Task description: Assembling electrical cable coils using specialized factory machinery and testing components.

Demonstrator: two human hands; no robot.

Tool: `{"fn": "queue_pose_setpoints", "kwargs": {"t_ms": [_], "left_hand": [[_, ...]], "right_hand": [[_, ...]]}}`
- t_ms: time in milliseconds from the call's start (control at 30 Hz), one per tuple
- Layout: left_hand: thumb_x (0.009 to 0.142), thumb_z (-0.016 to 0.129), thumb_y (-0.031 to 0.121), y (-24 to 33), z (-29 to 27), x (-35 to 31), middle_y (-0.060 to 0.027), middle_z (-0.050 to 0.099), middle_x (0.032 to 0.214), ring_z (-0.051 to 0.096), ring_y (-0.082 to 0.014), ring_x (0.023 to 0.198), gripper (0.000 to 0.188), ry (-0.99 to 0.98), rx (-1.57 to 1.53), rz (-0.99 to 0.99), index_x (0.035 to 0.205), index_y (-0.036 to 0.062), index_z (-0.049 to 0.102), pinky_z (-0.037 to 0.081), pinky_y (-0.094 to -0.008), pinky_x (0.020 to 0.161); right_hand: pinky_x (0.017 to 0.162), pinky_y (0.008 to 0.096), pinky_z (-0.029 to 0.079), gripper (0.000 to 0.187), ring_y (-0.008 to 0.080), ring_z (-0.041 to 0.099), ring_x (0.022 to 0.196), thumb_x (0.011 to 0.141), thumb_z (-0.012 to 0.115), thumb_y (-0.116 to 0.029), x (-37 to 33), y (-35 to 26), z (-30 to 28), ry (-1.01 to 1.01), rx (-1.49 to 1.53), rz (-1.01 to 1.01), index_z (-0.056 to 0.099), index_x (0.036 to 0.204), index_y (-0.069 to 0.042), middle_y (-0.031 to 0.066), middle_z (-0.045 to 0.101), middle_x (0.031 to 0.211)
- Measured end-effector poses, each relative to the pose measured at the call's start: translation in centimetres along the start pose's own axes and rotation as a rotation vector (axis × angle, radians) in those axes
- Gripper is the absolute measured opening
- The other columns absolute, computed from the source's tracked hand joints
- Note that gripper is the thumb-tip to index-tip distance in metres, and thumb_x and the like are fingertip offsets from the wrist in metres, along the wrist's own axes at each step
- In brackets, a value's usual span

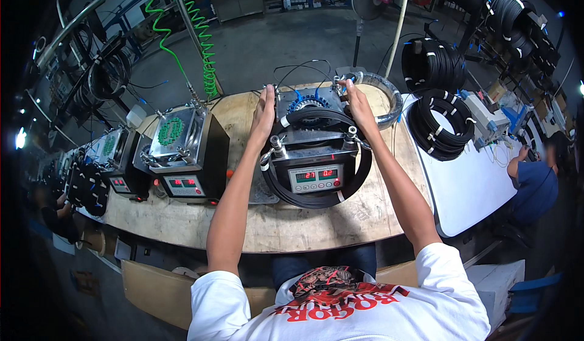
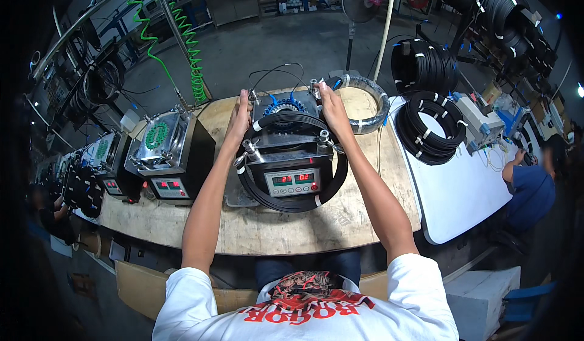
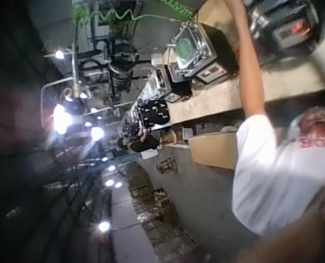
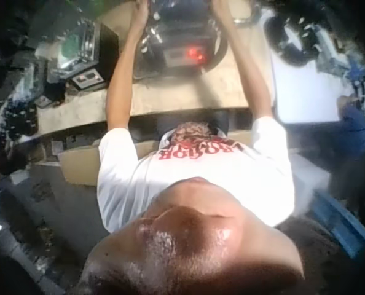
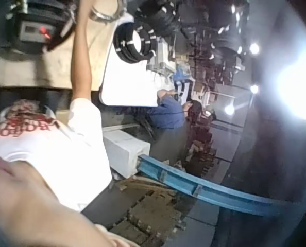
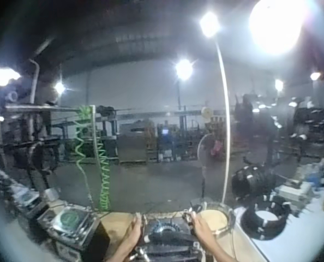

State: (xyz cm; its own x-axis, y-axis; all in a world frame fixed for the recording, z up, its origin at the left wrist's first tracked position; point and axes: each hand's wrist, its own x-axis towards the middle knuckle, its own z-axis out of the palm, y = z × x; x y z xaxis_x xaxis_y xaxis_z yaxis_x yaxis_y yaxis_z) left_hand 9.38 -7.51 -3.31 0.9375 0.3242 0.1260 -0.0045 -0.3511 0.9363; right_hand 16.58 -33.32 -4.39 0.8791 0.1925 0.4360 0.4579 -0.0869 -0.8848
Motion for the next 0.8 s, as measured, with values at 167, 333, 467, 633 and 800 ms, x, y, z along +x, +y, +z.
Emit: {"fn": "queue_pose_setpoints", "kwargs": {"t_ms": [167,333,467,633,800], "left_hand": [[0.100,0.027,0.069,0.5,0.6,-0.3,-0.0168,0.057,0.128,0.057,-0.0284,0.114,0.083,-0.030,-0.124,-0.007,0.142,0.0001,0.045,0.040,-0.0385,0.104],[0.099,0.027,0.071,0.8,0.1,-0.5,-0.0166,0.057,0.126,0.058,-0.0275,0.109,0.085,-0.029,-0.105,-0.032,0.142,0.0000,0.045,0.042,-0.0383,0.101],[0.099,0.026,0.072,1.9,-0.2,-0.9,-0.0195,0.054,0.135,0.056,-0.0296,0.121,0.088,-0.074,-0.044,-0.147,0.145,-0.0010,0.043,0.039,-0.0377,0.106],[0.097,0.029,0.073,0.5,0.2,-0.6,-0.0152,0.050,0.121,0.043,-0.0214,0.103,0.088,0.020,-0.060,-0.010,0.145,0.0012,0.042,0.035,-0.0321,0.087],[0.096,0.031,0.075,0.6,0.6,-0.4,-0.0096,0.056,0.097,0.043,-0.0105,0.067,0.086,0.003,-0.069,0.019,0.146,0.0052,0.041,0.039,-0.0267,0.060]], "right_hand": [[0.079,0.0318,0.045,0.064,0.0174,0.058,0.084,0.108,0.032,-0.050,0.4,1.2,-0.1,0.073,-0.059,-0.032,0.064,0.122,0.003,0.0100,0.063,0.092],[0.071,0.0318,0.046,0.065,0.0163,0.057,0.079,0.107,0.033,-0.053,0.1,-0.2,-0.4,0.013,-0.129,0.155,0.066,0.123,0.002,0.0090,0.062,0.089],[0.081,0.0319,0.046,0.065,0.0192,0.059,0.086,0.107,0.034,-0.051,-0.1,-0.2,-0.4,0.027,-0.071,0.090,0.066,0.123,0.003,0.0132,0.068,0.097],[0.090,0.0336,0.047,0.063,0.0225,0.063,0.095,0.108,0.036,-0.049,0.3,0.9,0.0,0.004,-0.030,0.041,0.064,0.123,0.006,0.0165,0.071,0.106],[0.086,0.0324,0.047,0.063,0.0186,0.061,0.094,0.107,0.035,-0.051,0.6,2.1,-0.2,0.087,-0.061,-0.080,0.065,0.121,0.002,0.0146,0.067,0.113]]}}
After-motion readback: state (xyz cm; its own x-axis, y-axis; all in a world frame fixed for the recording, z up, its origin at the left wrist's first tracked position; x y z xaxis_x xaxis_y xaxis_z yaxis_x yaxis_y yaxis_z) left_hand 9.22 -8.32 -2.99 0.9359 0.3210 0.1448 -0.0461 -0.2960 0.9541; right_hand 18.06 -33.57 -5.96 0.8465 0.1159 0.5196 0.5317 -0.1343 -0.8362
